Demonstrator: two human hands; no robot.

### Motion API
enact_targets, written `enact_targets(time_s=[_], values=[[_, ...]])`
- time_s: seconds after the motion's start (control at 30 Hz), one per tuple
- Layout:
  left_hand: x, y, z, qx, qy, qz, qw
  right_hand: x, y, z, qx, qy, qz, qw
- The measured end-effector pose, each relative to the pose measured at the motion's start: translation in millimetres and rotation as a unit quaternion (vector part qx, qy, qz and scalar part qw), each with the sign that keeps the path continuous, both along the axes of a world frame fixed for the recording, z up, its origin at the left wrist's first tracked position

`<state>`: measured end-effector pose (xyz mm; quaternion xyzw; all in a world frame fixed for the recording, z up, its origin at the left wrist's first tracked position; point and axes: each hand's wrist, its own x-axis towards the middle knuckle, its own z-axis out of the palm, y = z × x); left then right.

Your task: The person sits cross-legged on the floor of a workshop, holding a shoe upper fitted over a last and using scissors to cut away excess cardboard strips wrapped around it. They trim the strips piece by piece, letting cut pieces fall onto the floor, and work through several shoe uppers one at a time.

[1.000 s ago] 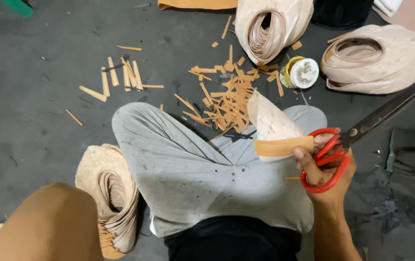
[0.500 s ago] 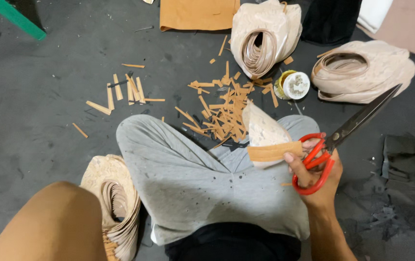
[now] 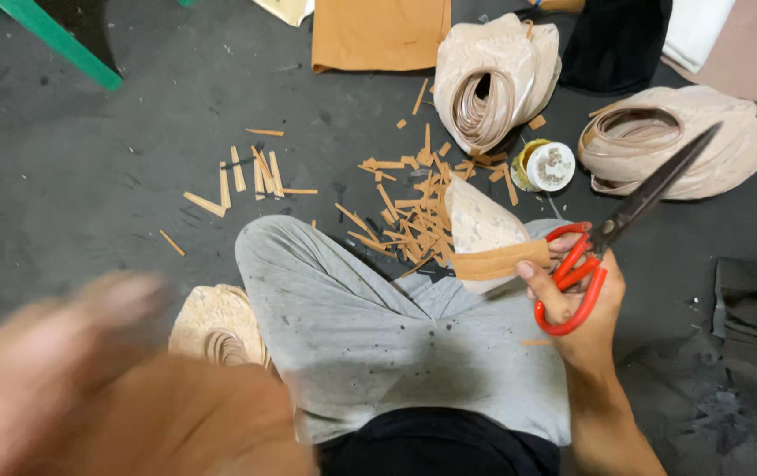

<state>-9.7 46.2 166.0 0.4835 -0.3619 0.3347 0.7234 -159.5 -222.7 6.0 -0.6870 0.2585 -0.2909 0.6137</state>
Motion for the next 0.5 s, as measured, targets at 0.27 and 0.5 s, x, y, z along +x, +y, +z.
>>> enact_targets(time_s=[0.27, 0.5], values=[[-25, -98, -205, 0.018, 0.571, -0.511, 0.642, 22, 3, 0, 0.023, -0.022, 0.075, 0.997], [9, -103, -202, -0.085, 0.568, -0.464, 0.674, 20, -19, 6, -0.203, 0.081, 0.174, 0.96]])
